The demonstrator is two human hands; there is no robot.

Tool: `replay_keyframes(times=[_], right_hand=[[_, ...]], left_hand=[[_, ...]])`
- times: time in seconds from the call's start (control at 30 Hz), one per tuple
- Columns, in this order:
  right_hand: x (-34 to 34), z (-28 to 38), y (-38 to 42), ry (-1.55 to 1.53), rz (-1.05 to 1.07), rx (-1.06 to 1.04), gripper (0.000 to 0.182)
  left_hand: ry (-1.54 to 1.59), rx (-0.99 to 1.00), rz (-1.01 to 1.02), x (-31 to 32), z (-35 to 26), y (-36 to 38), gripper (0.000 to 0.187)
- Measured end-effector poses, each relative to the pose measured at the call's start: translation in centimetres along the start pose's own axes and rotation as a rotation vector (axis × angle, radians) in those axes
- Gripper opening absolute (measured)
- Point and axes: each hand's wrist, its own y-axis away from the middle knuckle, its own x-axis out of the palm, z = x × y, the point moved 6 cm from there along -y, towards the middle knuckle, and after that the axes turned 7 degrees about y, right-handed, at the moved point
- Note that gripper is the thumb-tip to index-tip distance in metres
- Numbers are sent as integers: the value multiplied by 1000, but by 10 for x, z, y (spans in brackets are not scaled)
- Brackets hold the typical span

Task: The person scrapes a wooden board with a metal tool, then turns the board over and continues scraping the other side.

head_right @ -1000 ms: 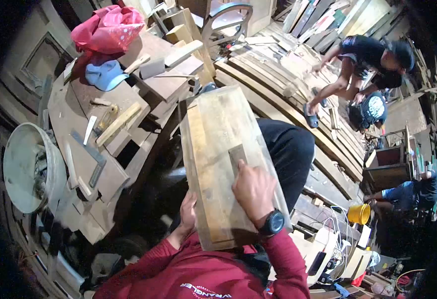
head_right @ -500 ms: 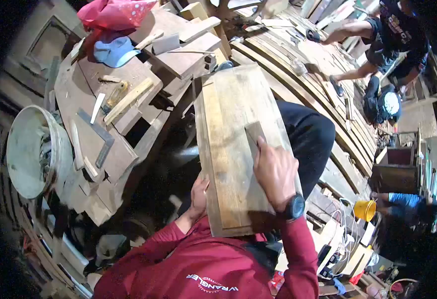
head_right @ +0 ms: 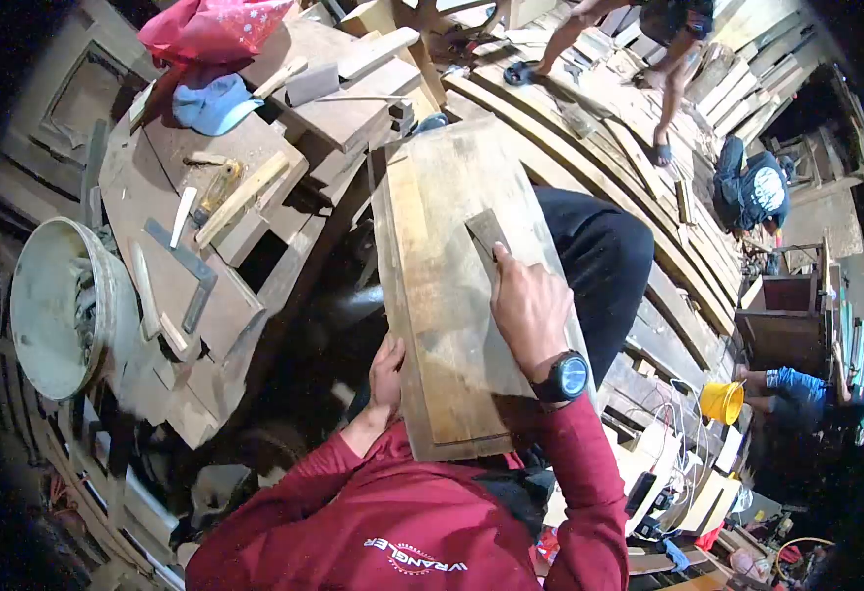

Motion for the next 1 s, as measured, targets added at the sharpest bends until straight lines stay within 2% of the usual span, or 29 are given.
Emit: replay_keyframes(times=[0.07,0.13,0.17,0.4,0.47,0.53,0.63,0.73,0.77,0.87,1.0], right_hand=[[-1,1,2,26,-30,-40,25],[-23,10,9,53,140,28,27],[-23,12,11,58,143,7,27],[-14,-2,3,36,-17,12,27],[-24,-1,14,101,109,27,31],[-30,1,14,84,122,57,28],[-4,-16,1,2,37,101,28],[-11,-15,9,53,84,80,28],[-17,-10,12,82,196,109,27],[-17,-5,14,-18,108,-1,29],[-9,-12,10,-8,53,76,32]], left_hand=[[24,13,-36,7,-6,0,42],[7,30,24,5,-5,0,40],[30,30,28,6,-5,1,40],[59,-13,20,0,0,-5,38],[50,21,9,3,-3,0,38],[41,32,-10,-11,8,-1,39],[46,12,5,-9,8,-4,39],[83,33,42,8,-3,-7,38],[76,27,37,8,-5,-5,37],[33,-8,8,-2,1,-1,36],[44,-11,5,3,0,-1,35]])
